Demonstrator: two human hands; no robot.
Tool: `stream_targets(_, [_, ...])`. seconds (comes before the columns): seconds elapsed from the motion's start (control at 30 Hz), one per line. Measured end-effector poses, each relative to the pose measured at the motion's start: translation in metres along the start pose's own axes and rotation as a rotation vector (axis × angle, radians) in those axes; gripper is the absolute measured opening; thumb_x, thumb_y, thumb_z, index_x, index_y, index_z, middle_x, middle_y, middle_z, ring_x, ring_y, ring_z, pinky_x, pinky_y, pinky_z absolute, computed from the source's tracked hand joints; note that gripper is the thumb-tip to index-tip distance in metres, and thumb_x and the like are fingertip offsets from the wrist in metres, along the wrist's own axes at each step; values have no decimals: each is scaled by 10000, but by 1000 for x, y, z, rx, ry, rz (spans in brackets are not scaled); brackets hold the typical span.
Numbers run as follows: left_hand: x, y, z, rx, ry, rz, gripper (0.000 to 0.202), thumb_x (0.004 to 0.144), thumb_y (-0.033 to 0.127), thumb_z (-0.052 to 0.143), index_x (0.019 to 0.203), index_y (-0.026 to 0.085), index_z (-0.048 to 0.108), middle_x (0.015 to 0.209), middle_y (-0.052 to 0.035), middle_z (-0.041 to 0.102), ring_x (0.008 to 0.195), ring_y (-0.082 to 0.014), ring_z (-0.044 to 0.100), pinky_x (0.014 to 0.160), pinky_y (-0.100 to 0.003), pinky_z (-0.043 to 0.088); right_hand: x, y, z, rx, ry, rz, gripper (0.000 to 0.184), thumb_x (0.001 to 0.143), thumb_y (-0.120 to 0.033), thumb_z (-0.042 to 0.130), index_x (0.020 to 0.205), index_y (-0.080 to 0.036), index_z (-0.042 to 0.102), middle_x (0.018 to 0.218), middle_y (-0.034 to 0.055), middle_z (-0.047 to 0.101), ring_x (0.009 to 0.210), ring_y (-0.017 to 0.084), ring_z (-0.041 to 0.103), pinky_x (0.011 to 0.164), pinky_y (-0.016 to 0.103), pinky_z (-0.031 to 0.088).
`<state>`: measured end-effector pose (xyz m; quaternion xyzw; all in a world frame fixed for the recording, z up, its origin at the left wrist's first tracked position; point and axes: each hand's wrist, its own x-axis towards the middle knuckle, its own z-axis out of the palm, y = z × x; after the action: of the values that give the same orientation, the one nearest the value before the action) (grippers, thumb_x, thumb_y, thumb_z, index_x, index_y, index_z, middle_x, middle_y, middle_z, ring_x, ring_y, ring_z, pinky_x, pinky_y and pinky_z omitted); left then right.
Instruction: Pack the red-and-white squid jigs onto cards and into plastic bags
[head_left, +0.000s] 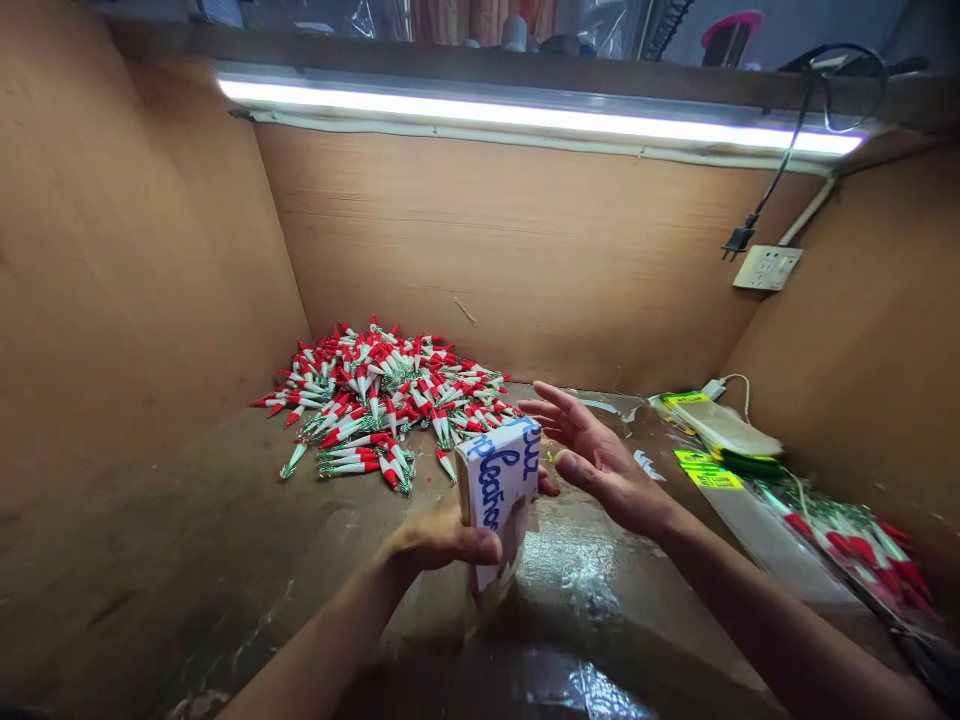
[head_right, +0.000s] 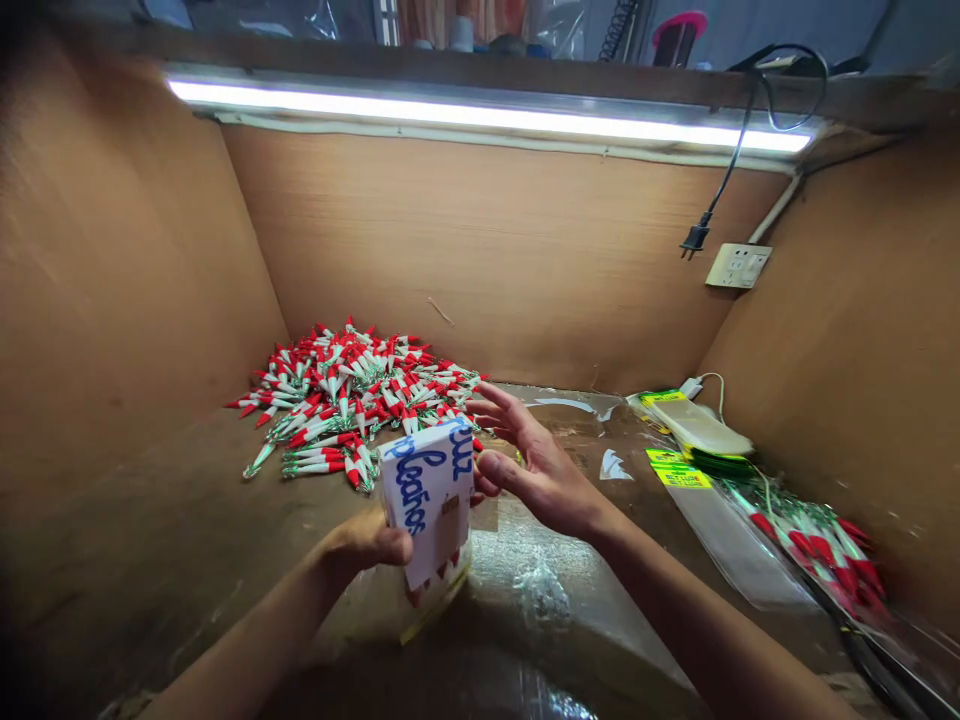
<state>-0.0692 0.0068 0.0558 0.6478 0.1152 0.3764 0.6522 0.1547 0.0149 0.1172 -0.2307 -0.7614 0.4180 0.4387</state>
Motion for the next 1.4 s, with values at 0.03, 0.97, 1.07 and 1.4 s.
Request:
stream_targets(0.03, [1, 1, 2, 11, -1, -10, 816, 690, 550, 811, 1366, 176, 546, 1344, -162, 585, 1303, -398, 466, 1096, -521, 328, -1, 0, 1, 28, 17, 0, 713, 919, -546, 587, 1520, -306, 289, 1496, 103, 445, 1350, 292, 446, 1119, 528, 381])
stream_targets(0.97, [31, -71, 0, -745, 162, -215, 679, 875, 234, 497, 1511, 83, 313, 1358, -211, 592, 1326, -334, 503, 1148, -481, 229, -59, 99, -107, -80, 679, 411, 567, 681, -383, 843, 1168, -180, 636, 1066, 112, 704, 928, 279, 675, 780, 405, 565])
stream_targets(1.07, [33, -72, -1, -770, 184, -216, 767, 842, 214, 514, 1543, 104, 223, 1375, -210, 577, 1327, -328, 503, 1132, -475, 250, -77, 99, -85, -511, 619, 255, 540, 790, -404, 755, 1267, -212, 591, 1193, 120, 633, 1009, 274, 622, 849, 424, 531])
stream_targets(1.4, [39, -67, 14, -831, 193, -279, 812, 814, 209, 497, 1560, 225, 176, 1395, -127, 559, 1140, -279, 623, 1054, -453, 334, -68, 74, -28, -383, -47, 54, 239, 941, -266, 598, 1164, -291, 682, 1440, 70, 456, 1380, 264, 392, 1126, 468, 355])
